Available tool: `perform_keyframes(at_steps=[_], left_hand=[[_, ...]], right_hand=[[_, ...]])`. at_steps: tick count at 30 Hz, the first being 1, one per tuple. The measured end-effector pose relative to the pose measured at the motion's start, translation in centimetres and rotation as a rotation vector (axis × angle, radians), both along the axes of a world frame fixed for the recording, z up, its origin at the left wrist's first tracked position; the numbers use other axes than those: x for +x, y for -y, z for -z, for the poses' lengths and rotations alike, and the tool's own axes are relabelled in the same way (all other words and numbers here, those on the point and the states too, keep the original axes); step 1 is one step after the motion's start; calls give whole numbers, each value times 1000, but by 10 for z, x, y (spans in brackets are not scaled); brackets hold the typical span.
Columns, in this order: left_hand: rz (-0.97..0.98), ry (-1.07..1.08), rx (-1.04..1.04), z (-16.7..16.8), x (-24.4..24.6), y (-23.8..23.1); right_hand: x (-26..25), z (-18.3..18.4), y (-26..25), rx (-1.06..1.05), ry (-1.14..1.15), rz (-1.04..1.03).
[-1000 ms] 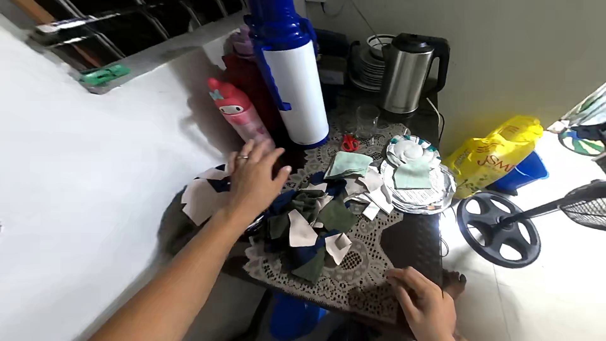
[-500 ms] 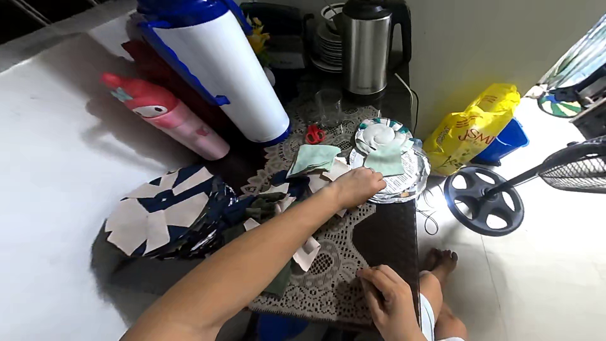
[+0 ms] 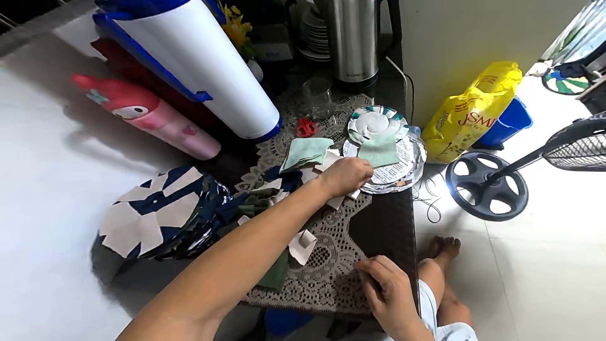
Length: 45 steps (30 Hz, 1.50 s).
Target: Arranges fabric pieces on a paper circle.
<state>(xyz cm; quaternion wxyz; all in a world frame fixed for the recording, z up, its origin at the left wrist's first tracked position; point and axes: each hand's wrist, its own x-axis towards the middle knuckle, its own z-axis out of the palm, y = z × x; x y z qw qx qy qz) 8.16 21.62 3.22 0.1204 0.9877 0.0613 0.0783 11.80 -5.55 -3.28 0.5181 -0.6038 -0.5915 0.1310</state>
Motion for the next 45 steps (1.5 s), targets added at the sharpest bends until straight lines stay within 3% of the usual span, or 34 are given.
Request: perform_keyframes(at_steps=[3, 7, 17, 25, 38, 45], left_hand=[[-74, 19, -84, 0, 1, 0], [-46, -79, -47, -6, 2, 2], [169, -89, 294, -1, -3, 3], [58, 26, 103, 3, -2, 0], [-101, -56, -158, -7, 9, -8], [-204, 284, -101, -9, -2, 4]], right_hand=[[-1, 0, 0, -2, 2, 6], [0, -1, 0, -1, 9, 10], [-1, -1, 0, -5, 19, 11], [-1, 0, 0, 4, 19, 8], [-1, 0, 0, 3, 41, 11], [-2, -2, 1, 22, 22, 12]])
